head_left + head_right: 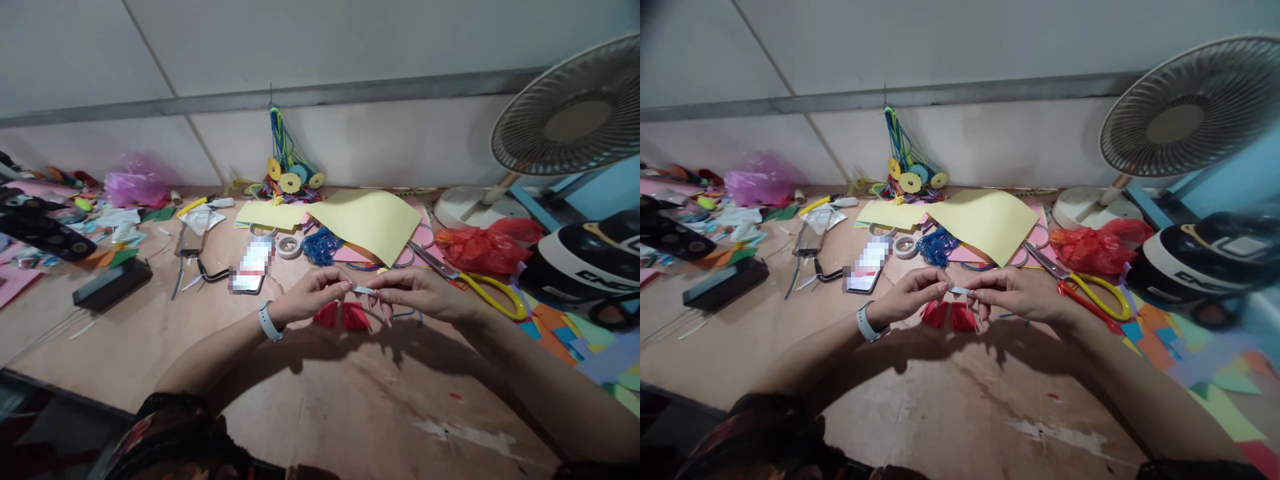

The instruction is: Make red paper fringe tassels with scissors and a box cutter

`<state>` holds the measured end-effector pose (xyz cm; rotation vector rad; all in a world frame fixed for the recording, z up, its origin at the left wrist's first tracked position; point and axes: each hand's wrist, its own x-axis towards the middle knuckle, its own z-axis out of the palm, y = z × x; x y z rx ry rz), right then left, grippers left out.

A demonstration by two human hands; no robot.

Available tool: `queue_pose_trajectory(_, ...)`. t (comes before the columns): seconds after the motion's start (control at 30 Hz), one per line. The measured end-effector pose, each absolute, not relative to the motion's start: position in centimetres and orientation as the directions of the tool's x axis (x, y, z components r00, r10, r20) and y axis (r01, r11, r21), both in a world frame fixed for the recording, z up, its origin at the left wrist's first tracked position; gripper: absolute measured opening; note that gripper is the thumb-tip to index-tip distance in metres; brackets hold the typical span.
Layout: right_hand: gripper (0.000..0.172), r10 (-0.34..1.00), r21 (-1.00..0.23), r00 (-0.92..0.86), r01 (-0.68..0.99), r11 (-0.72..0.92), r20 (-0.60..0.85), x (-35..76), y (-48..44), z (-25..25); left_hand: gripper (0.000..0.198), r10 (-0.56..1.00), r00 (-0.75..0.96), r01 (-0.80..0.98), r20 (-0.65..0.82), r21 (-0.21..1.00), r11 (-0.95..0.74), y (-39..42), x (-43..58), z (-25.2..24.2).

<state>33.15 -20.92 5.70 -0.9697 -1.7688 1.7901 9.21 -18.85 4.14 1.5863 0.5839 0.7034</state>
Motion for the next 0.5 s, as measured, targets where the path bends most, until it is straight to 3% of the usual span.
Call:
queue_pose_trajectory(0.37, 0.043, 0.766, -0.977, -0.611, 0.184, -0.109, -0.200, 32.60, -20.73, 4.96, 0.035, 0.688, 0.694, 0.008, 0.213, 0.953, -0.303, -18.62, 9.31, 3.63)
queue_pose_trajectory(0.5, 0.058, 0.763, -0.983, -0.622, 0.146, -0.107, -0.175, 32.98, -20.52, 5.16, 0.031, 0.684, 0.693, -0.014, 0.230, 0.952, -0.306, -18.61, 9.36, 3.34)
